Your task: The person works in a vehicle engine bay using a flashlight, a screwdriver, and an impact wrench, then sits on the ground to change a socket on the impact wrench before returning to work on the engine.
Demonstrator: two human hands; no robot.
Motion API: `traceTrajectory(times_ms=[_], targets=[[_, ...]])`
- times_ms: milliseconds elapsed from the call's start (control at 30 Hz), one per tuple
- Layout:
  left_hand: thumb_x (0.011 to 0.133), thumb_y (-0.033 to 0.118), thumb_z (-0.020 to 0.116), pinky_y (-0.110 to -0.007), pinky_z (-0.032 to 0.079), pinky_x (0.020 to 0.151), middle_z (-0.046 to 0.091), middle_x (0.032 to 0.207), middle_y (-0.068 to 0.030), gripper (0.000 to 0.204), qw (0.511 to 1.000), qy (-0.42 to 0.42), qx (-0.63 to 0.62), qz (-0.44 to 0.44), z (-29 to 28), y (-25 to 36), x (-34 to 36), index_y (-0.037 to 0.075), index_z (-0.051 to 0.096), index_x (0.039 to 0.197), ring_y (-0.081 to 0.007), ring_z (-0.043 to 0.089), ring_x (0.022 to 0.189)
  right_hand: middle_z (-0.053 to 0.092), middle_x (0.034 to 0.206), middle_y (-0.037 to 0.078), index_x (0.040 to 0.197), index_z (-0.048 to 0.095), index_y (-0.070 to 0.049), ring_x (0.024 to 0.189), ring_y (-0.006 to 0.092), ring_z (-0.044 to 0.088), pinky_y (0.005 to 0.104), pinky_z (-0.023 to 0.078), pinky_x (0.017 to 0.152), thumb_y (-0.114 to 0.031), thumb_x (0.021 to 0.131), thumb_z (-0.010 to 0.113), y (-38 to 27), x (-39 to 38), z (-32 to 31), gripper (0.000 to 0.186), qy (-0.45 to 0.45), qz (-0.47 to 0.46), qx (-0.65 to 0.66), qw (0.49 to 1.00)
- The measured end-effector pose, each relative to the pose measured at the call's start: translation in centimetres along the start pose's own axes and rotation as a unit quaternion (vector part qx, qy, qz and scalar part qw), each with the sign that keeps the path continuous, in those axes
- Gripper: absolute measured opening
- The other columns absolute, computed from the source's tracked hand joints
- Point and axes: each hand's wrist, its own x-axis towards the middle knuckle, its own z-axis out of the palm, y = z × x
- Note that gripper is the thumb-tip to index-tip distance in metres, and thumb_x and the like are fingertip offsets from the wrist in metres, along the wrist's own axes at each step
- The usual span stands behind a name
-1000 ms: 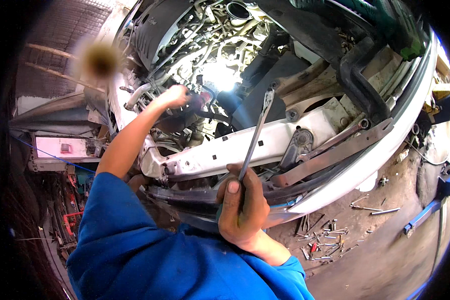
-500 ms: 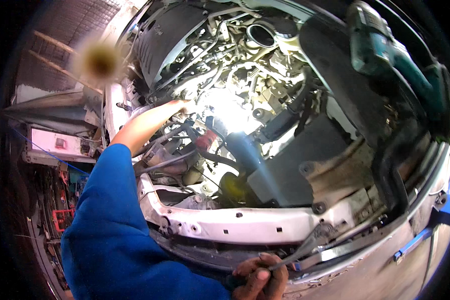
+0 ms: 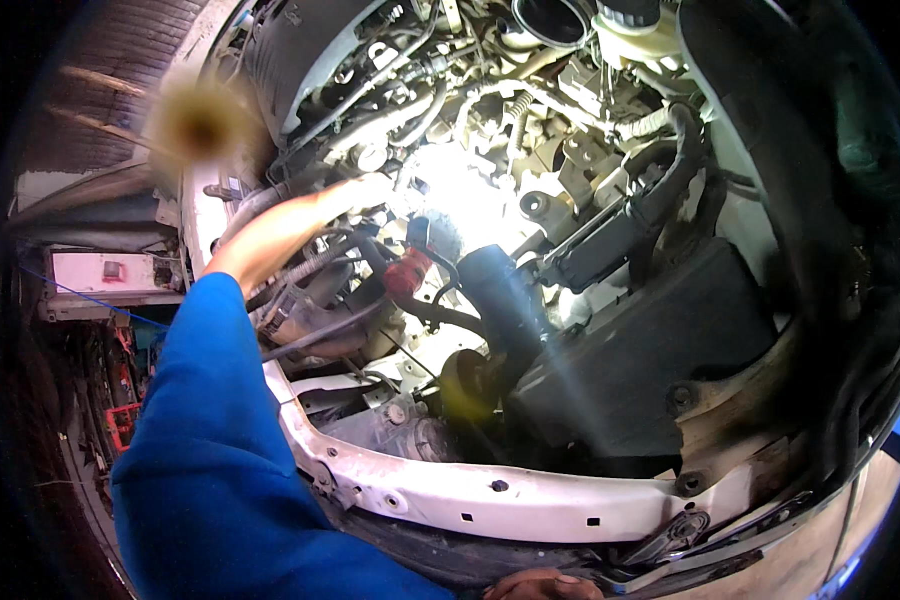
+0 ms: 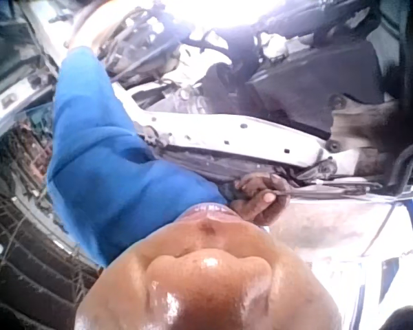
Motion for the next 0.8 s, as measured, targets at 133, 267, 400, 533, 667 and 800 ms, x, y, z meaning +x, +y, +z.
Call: traceTrajectory(times_ms=[133,267,400,533,667,800], targets=[[0.091,0.028,0.056,-0.032,0.050,0.067,0.065,0.087,-0.0110,0.034,1.000,-0.025,-0.017,0.005,0.5,-0.1,0.8,0.004,0.062,0.114,-0.0198,0.061,0.077,0.043,0.061,0.005,0.125,0.040,0.001,0.055,0.0152,0.046,0.0279,0.044,0.051,-0.029,0.104,0.039,0.0,0.2,-0.6,0.036,-0.040,0.004,-0.006,0.999],[0.093,0.029,0.055,-0.030,0.049,0.063,0.065,0.085,-0.0085,0.034,0.998,-0.051,-0.034,0.000,0.6,-0.6,0.8,0.006,0.062,0.117,-0.0171,0.060,0.073,0.042,0.059,0.005,0.126,0.038,0.001,0.054,0.0155,0.045,0.0286,0.044,0.050,-0.030,0.104,0.035,0.7,-0.3,-1.1,0.037,-0.033,-0.013,-0.035,0.999],[0.095,0.030,0.054,-0.029,0.049,0.060,0.065,0.083,-0.0060,0.034,0.995,-0.082,-0.062,-0.007,0.2,-1.9,0.4,0.007,0.061,0.119,-0.0145,0.060,0.070,0.042,0.060,0.006,0.128,0.035,0.000,0.052,0.0162,0.046,0.0310,0.047,0.047,-0.031,0.105,0.032,1.7,-0.3,-2.5,0.039,-0.063,-0.039,-0.053,0.996],[0.097,0.031,0.054,-0.028,0.049,0.057,0.065,0.080,-0.0035,0.034,0.989,-0.118,-0.093,-0.008,0.0,-2.7,0.6,0.009,0.061,0.121,-0.0118,0.060,0.066,0.044,0.064,0.007,0.127,0.037,0.000,0.052,0.0190,0.048,0.0343,0.049,0.044,-0.032,0.105,0.030,1.5,0.6,-1.8,0.039,0.002,-0.035,0.222,0.974],[0.096,0.034,0.053,-0.029,0.050,0.059,0.065,0.083,-0.0054,0.036,0.992,-0.107,-0.061,-0.022,-0.4,-2.5,-0.1,0.008,0.060,0.121,-0.0139,0.060,0.070,0.047,0.067,0.008,0.118,0.043,0.001,0.054,0.0216,0.051,0.0361,0.051,0.043,-0.032,0.105,0.030,0.9,0.2,-3.0,0.038,0.046,0.014,0.323,0.945],[0.094,0.038,0.054,-0.032,0.051,0.063,0.065,0.087,-0.0088,0.040,0.997,-0.061,0.038,-0.026,0.0,-1.4,-0.6,0.008,0.059,0.120,-0.0176,0.061,0.076,0.047,0.067,0.008,0.116,0.043,0.001,0.054,0.0218,0.051,0.0364,0.051,0.044,-0.033,0.104,0.031,1.6,0.2,-4.3,0.038,0.003,0.010,0.302,0.953]])
